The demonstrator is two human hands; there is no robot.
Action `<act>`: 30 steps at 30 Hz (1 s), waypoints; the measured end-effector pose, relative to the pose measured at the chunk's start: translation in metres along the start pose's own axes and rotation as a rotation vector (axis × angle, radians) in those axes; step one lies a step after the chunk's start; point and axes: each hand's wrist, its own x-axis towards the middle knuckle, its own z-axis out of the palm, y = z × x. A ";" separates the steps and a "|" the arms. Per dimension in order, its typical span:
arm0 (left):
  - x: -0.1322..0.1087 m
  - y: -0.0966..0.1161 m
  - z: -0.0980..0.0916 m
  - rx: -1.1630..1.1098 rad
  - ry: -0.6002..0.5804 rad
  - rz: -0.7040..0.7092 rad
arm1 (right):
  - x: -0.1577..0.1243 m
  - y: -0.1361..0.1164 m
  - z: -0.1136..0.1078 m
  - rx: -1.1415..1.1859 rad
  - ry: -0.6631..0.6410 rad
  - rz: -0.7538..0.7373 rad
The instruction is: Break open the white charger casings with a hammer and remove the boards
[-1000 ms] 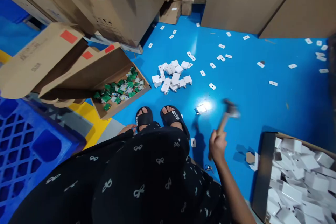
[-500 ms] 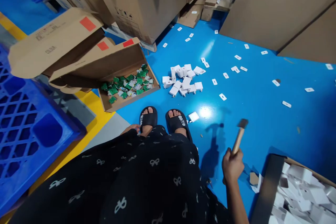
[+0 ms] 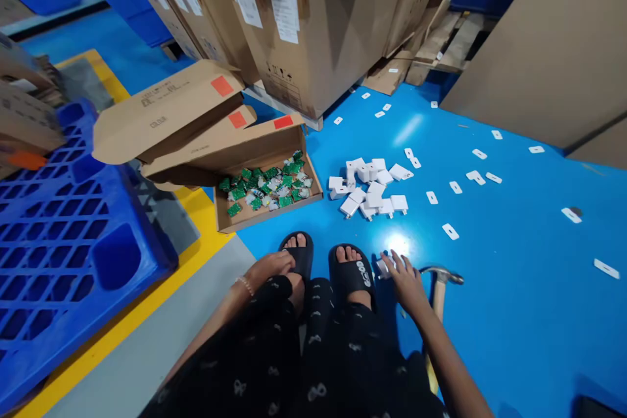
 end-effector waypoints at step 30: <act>0.058 0.069 -0.034 0.340 0.396 0.107 | 0.053 -0.129 -0.108 0.528 0.415 -0.554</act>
